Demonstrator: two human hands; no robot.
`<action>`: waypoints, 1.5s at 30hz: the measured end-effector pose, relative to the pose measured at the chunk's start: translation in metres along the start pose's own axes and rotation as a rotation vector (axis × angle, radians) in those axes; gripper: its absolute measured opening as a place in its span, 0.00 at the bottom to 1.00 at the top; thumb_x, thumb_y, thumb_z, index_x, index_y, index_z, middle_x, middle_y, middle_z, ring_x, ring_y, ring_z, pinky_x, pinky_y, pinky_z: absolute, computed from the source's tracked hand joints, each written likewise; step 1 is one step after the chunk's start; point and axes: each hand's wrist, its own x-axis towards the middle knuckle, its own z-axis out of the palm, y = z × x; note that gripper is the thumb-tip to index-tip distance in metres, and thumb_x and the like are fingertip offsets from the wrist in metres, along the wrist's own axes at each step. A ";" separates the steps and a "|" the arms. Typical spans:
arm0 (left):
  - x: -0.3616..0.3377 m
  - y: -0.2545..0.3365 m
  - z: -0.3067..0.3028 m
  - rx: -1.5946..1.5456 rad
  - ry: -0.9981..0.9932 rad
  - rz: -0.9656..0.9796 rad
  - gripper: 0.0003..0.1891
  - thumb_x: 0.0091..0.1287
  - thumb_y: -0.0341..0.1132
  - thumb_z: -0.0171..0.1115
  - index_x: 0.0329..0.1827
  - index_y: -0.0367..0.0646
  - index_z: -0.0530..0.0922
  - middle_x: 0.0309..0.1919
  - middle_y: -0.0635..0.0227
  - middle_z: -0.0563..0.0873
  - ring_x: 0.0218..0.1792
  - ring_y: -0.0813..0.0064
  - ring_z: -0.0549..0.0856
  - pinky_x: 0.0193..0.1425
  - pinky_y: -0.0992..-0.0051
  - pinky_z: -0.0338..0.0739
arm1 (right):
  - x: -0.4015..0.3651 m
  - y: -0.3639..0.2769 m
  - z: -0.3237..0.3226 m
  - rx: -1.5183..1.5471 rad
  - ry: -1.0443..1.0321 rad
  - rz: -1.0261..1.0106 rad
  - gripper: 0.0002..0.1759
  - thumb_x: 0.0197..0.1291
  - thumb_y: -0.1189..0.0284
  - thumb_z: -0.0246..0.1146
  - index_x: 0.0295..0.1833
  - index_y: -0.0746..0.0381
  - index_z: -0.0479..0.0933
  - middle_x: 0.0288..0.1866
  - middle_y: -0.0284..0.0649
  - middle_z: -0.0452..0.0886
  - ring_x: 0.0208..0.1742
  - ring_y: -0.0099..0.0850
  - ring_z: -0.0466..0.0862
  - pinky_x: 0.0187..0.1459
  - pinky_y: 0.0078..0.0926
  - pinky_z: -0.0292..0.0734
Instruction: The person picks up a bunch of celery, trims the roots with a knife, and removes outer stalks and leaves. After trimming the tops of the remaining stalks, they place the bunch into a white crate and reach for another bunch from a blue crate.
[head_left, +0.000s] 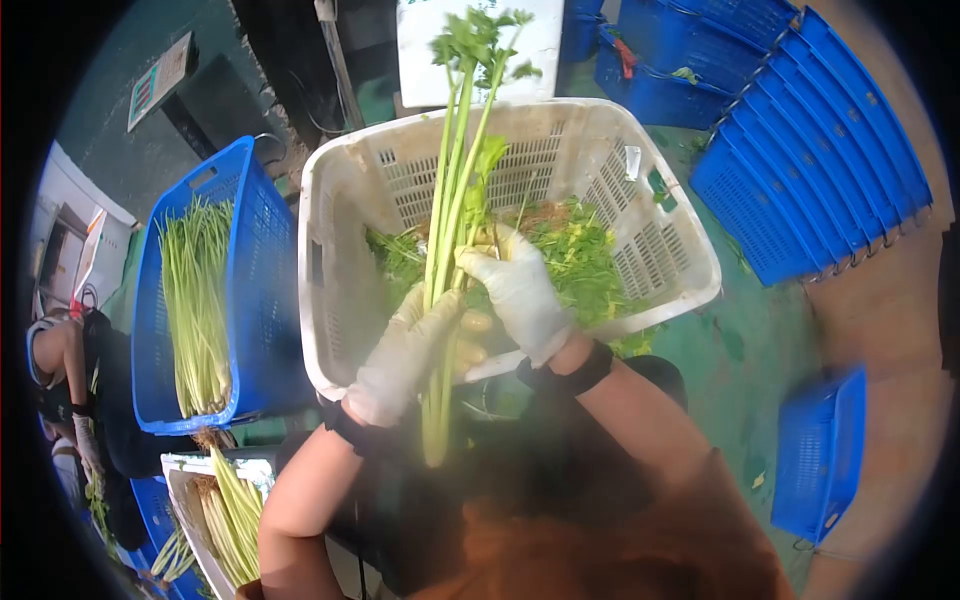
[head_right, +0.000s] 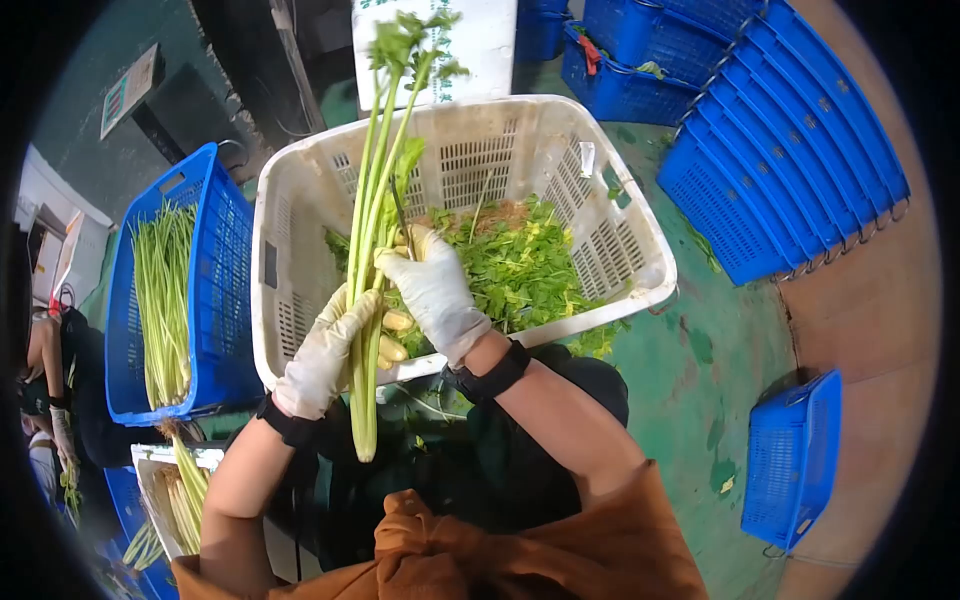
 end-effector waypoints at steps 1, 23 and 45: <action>0.004 -0.003 -0.003 0.024 -0.005 0.020 0.15 0.78 0.44 0.53 0.58 0.45 0.69 0.41 0.66 0.86 0.32 0.79 0.85 0.34 0.80 0.81 | 0.000 0.000 0.000 -0.094 0.029 -0.042 0.10 0.63 0.81 0.64 0.49 0.66 0.77 0.44 0.33 0.83 0.41 0.19 0.81 0.45 0.18 0.78; -0.001 -0.007 -0.019 0.028 -0.102 0.063 0.24 0.78 0.39 0.52 0.74 0.46 0.62 0.37 0.63 0.86 0.23 0.80 0.81 0.29 0.81 0.80 | 0.037 -0.054 -0.040 -0.355 0.167 -0.222 0.16 0.73 0.62 0.59 0.59 0.58 0.77 0.36 0.28 0.83 0.30 0.11 0.76 0.26 0.10 0.70; 0.011 -0.008 -0.026 -0.233 -0.276 0.042 0.23 0.69 0.36 0.62 0.65 0.36 0.72 0.25 0.67 0.81 0.14 0.79 0.73 0.20 0.80 0.66 | 0.050 -0.055 -0.055 0.701 -0.596 0.008 0.38 0.74 0.44 0.47 0.75 0.62 0.62 0.30 0.31 0.71 0.19 0.18 0.64 0.16 0.15 0.53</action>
